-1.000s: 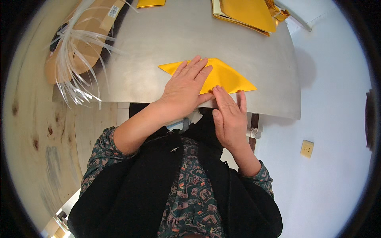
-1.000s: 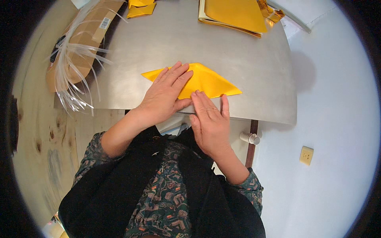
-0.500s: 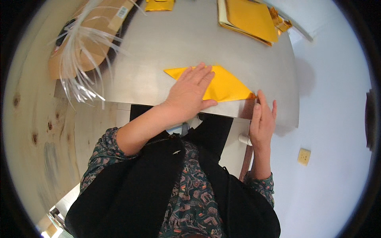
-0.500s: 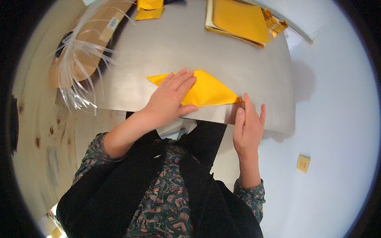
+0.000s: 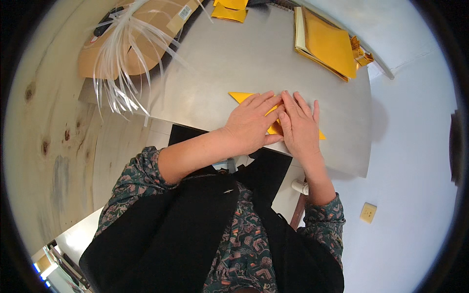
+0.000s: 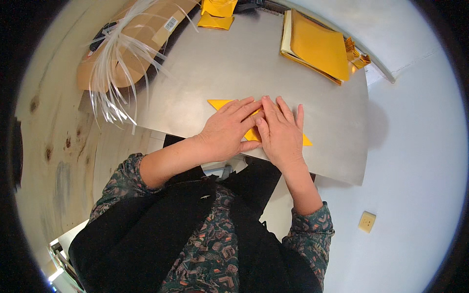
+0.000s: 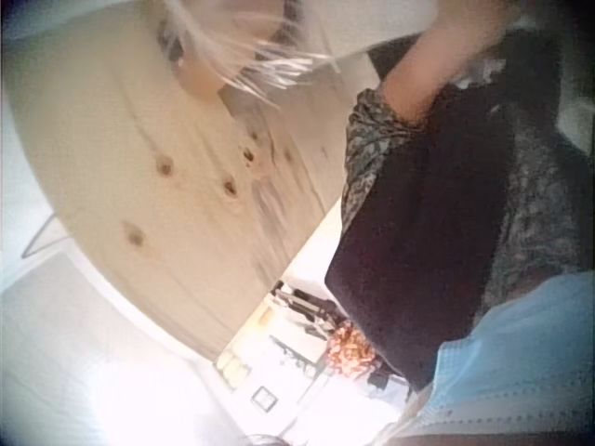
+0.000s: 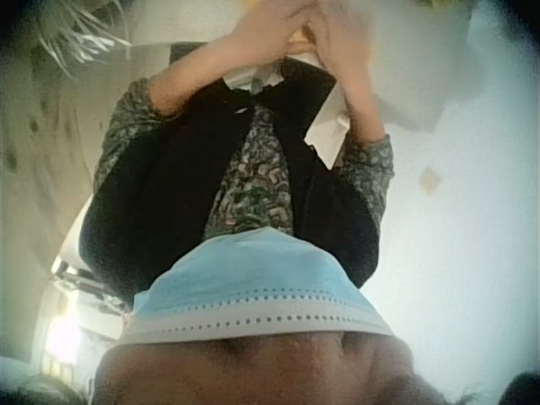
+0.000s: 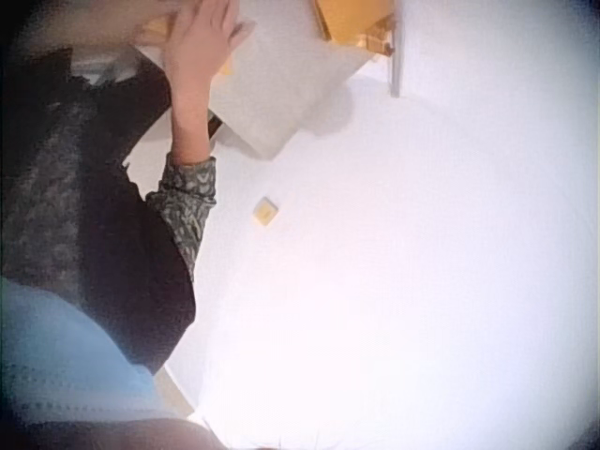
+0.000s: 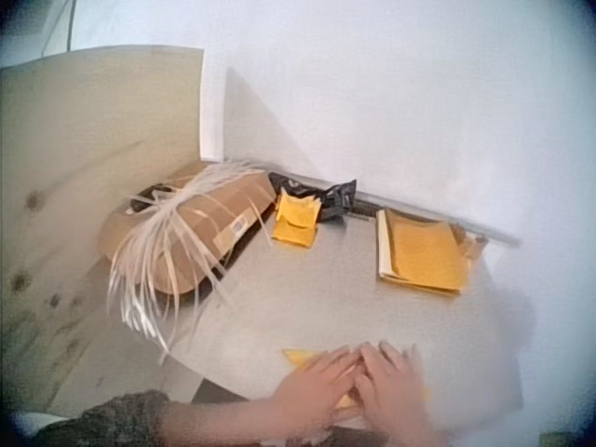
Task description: The person folds a yellow sheet of paper by hand into a small origami shape on a table. They repeatedly crease and adjust the paper, then place the finished piece among other completed yellow shapes.
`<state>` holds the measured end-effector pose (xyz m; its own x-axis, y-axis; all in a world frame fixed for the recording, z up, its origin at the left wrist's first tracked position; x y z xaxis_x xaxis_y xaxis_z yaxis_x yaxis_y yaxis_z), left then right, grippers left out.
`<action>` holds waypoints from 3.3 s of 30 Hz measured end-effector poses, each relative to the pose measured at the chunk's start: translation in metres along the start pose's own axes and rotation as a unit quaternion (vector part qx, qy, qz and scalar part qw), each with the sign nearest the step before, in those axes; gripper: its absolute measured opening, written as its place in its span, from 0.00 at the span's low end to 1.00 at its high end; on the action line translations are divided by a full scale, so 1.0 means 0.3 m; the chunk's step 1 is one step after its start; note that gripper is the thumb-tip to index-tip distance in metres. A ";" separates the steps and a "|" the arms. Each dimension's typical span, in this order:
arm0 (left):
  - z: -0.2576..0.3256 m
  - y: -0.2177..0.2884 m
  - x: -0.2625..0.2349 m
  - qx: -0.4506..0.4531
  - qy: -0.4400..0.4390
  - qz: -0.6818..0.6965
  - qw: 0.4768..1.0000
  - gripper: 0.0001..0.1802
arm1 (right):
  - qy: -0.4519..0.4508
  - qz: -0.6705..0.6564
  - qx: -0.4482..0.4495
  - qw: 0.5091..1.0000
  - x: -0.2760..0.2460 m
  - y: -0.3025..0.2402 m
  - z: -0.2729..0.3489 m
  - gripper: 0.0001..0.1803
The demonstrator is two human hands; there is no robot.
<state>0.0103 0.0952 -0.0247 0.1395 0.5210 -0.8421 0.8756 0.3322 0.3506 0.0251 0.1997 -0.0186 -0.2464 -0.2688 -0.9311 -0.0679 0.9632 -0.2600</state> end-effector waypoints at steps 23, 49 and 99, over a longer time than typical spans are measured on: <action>0.137 -0.089 -0.262 -0.001 0.036 -0.086 0.996 0.28 | 0.005 0.011 -0.004 1.000 0.002 -0.006 0.006 0.27; 0.140 -0.048 -0.141 0.045 0.010 -0.041 0.998 0.31 | 0.029 -0.047 -0.163 0.985 -0.181 -0.044 0.043 0.08; 0.120 0.006 -0.148 -0.008 -0.001 0.148 0.989 0.26 | 0.069 -0.102 -0.040 0.992 -0.052 0.044 -0.115 0.18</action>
<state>0.0223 0.0445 -0.0014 0.3892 0.5951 -0.7031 0.7890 0.1785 0.5879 -0.0053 0.2168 0.0012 -0.3500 -0.4602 -0.8159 -0.2056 0.8875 -0.4124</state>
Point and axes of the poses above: each hand's wrist, its own z-axis away from the middle knuckle, its own x-axis out of the palm, y = z × x, the point moved 10 cm from there along -z, towards the middle knuckle, and after that the axes turned 7 degrees about x, right-handed, at the moved point
